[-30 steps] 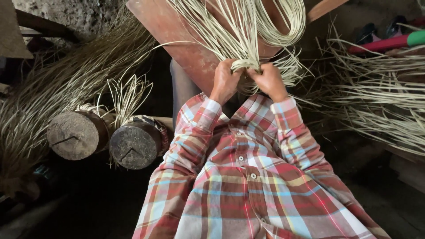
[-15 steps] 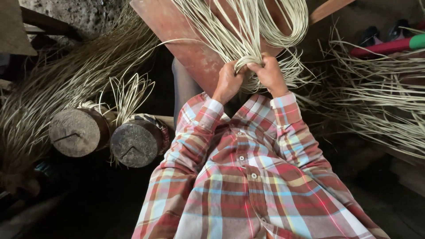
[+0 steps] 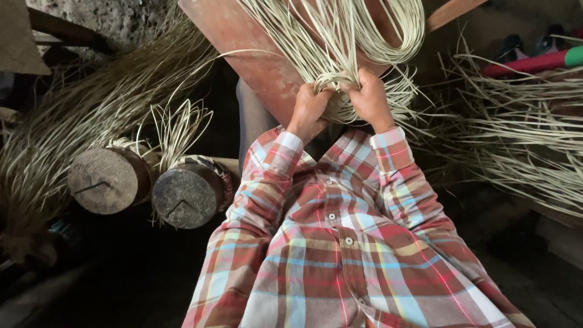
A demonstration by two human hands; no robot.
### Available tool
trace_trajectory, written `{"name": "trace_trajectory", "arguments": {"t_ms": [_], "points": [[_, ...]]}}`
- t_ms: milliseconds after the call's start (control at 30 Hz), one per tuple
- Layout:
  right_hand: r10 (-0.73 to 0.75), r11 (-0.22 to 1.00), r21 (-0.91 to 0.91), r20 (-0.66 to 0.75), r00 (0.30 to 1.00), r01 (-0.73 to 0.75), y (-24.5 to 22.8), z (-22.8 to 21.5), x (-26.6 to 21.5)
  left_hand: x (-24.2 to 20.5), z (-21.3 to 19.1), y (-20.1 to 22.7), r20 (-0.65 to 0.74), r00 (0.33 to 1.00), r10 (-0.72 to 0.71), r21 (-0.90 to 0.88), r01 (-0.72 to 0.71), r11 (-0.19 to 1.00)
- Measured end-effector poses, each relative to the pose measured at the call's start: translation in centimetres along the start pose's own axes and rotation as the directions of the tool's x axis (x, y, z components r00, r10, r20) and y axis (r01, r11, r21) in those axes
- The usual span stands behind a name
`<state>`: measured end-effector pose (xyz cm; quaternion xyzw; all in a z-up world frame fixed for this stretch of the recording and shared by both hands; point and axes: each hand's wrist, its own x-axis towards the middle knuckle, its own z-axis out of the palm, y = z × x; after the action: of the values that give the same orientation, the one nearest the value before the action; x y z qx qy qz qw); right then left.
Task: Weaving thin bamboo strips together to create a patterned material
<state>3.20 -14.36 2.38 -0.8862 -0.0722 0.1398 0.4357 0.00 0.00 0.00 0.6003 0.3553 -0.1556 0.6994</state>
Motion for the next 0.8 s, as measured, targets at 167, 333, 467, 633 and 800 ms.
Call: {"name": "trace_trajectory", "arguments": {"t_ms": [167,333,467,633,800], "points": [[-0.106,0.994,-0.014,0.056,0.993,0.107,-0.1,-0.4,0.6,-2.7,1.0,2.4,0.057,0.993,-0.102,-0.268,0.114,0.957],[-0.074,0.995,-0.066,0.080,0.994,0.079,0.5,-0.5,0.6,-2.2,0.9,2.1,0.101,0.991,-0.092,-0.332,0.121,0.936],[-0.040,0.994,-0.098,0.063,0.997,0.046,1.0,-0.5,0.7,0.3,1.4,-0.7,0.092,0.995,-0.041,-0.342,0.070,0.937],[-0.017,0.990,-0.139,0.058,0.998,0.025,1.3,-0.4,0.8,-1.8,1.0,1.1,0.076,0.997,-0.025,-0.447,0.056,0.893],[0.018,0.993,-0.121,0.072,0.997,-0.009,0.9,-0.4,0.9,-1.0,1.3,0.0,0.061,0.998,0.018,-0.540,0.018,0.841]]}}
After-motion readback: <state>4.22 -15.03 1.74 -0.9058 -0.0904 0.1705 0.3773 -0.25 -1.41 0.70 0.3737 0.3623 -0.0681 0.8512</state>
